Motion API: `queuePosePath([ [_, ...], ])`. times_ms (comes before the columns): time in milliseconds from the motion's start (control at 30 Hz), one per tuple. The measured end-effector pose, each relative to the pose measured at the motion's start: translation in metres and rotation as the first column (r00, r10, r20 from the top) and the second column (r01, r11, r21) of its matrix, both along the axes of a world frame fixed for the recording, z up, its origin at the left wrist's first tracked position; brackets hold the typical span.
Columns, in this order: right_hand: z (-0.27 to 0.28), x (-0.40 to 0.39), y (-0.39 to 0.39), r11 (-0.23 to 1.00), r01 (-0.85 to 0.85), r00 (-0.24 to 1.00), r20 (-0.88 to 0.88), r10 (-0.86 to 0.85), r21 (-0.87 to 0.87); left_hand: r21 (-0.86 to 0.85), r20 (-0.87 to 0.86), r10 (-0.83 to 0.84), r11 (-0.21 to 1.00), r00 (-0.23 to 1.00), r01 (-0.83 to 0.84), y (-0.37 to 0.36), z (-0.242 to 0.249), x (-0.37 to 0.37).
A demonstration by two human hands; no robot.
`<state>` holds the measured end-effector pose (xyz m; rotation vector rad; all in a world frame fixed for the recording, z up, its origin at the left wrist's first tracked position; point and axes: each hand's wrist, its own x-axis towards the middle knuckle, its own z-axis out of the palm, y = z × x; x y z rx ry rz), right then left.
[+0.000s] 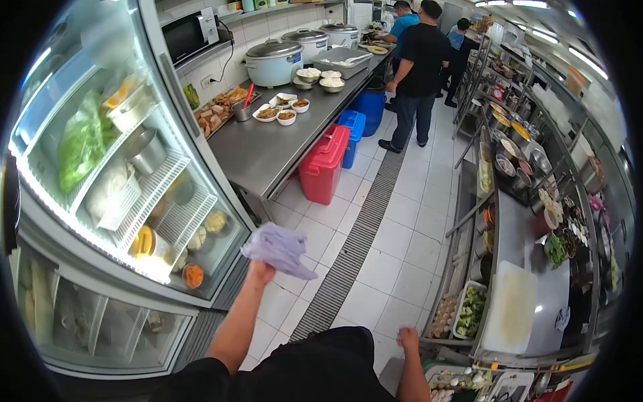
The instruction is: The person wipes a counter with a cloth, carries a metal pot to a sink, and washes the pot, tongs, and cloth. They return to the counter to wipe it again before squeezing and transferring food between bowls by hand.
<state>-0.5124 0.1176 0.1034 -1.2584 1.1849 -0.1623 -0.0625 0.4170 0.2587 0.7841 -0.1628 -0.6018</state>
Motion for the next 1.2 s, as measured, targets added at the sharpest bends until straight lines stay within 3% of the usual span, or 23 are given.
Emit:
queuePosePath([
  [33, -0.028, -0.022, 0.003, 0.997, 0.044, 0.987, -0.153, -0.053, -0.061, 0.019, -0.033, 0.024, 1.000, 0.999, -0.023, -0.005, 0.009, 0.035],
  [67, -0.058, -0.046, 0.000, 0.997, 0.048, 0.988, -0.152, -0.037, 0.064, 0.021, 0.020, 0.050, 0.999, 0.999, -0.050, -0.009, 0.024, 0.065],
  [133, -0.074, -0.076, 0.008, 0.845, -0.534, 0.746, -0.467, 0.474, 0.004, 0.105, 0.137, 0.146, 0.981, 0.980, -0.161, -0.016, 0.050, 0.121],
  [167, -0.077, -0.079, 0.011, 0.781, -0.621, 0.647, -0.519, 0.558, 0.065, 0.180, 0.210, 0.209, 0.952, 0.955, -0.248, -0.020, 0.058, 0.151],
  [200, -0.082, -0.073, 0.011, 0.827, -0.537, 0.686, -0.483, 0.543, 0.167, 0.385, 0.620, 0.194, 0.770, 0.761, -0.509, -0.020, 0.054, 0.190],
  [233, -0.089, -0.067, 0.008, 0.878, -0.393, 0.761, -0.440, 0.477, 0.273, 0.401, 0.889, -0.007, 0.496, 0.459, -0.770, -0.021, 0.042, 0.229],
  [267, -0.098, -0.057, 0.001, 0.898, -0.260, 0.827, -0.399, 0.397, 0.354, 0.408, 0.887, -0.013, 0.492, 0.461, -0.769, -0.021, 0.034, 0.257],
  [333, -0.129, -0.033, -0.024, 0.881, -0.083, 0.922, -0.301, 0.246, 0.465, 0.594, 0.681, -0.601, 0.120, 0.419, -0.795, -0.034, 0.024, 0.309],
  [367, -0.151, -0.016, -0.044, 0.870, -0.047, 0.953, -0.239, 0.186, 0.491, 0.592, 0.678, -0.607, 0.115, 0.415, -0.798, -0.048, 0.004, 0.326],
  [400, -0.172, 0.006, -0.067, 0.870, -0.033, 0.969, -0.198, 0.149, 0.491, 0.630, 0.548, -0.597, -0.166, 0.586, -0.758, -0.061, -0.026, 0.337],
  [433, -0.137, 0.054, -0.104, 0.913, -0.161, 0.935, -0.239, 0.263, 0.375, 0.623, 0.416, -0.524, -0.431, 0.743, -0.653, -0.076, -0.045, 0.348],
  [467, -0.072, 0.119, -0.138, 0.923, -0.288, 0.881, -0.308, 0.359, 0.254, 0.625, 0.408, -0.527, -0.434, 0.746, -0.649, -0.095, -0.046, 0.351],
  [500, -0.062, 0.155, -0.170, 0.959, -0.054, 0.965, -0.232, 0.121, 0.278, 0.512, 0.469, -0.563, -0.455, 0.681, -0.729, -0.118, -0.042, 0.345],
  [567, -0.033, 0.231, -0.236, 0.993, -0.017, 0.982, -0.183, 0.039, 0.121, 0.408, 0.512, -0.596, -0.465, 0.619, -0.786, -0.168, -0.040, 0.360],
  [600, -0.002, 0.274, -0.258, 0.998, 0.010, 0.986, -0.169, 0.001, 0.064, 0.611, 0.209, -0.666, -0.483, 0.716, -0.627, -0.195, -0.034, 0.387],
  [667, 0.035, 0.345, -0.301, 1.000, 0.027, 0.987, -0.158, -0.026, 0.004, 0.674, 0.123, -0.749, -0.419, 0.651, -0.609, -0.242, -0.034, 0.412],
  [700, 0.042, 0.374, -0.321, 0.999, -0.025, 0.989, -0.144, 0.021, -0.026, 0.550, 0.339, -0.765, -0.310, 0.547, -0.775, -0.268, -0.039, 0.419],
  [833, 0.046, 0.446, -0.361, 0.995, -0.073, 0.988, -0.140, 0.064, -0.061, 0.606, 0.438, -0.767, -0.134, 0.469, -0.784, -0.368, -0.043, 0.496],
  [933, 0.016, 0.462, -0.360, 0.998, -0.052, 0.978, -0.201, 0.057, 0.026, 0.356, 0.730, -0.641, 0.058, 0.238, -0.933, -0.438, -0.077, 0.563],
  [1033, 0.003, 0.455, -0.333, 0.970, -0.087, 0.922, -0.350, 0.165, 0.228, 0.592, 0.527, -0.739, -0.035, 0.420, -0.805, -0.504, -0.054, 0.611],
  [1100, 0.011, 0.464, -0.319, 0.917, -0.045, 0.846, -0.472, 0.246, 0.397, 0.421, 0.790, -0.531, 0.103, 0.308, -0.901, -0.541, -0.055, 0.648],
  [1133, 0.021, 0.469, -0.312, 0.921, -0.068, 0.826, -0.495, 0.267, 0.384, 0.436, 0.783, -0.533, 0.105, 0.320, -0.894, -0.554, -0.053, 0.665],
  [1200, 0.043, 0.483, -0.311, 0.920, -0.038, 0.825, -0.507, 0.250, 0.391, 0.618, 0.558, -0.657, -0.079, 0.507, -0.783, -0.578, -0.042, 0.699],
])
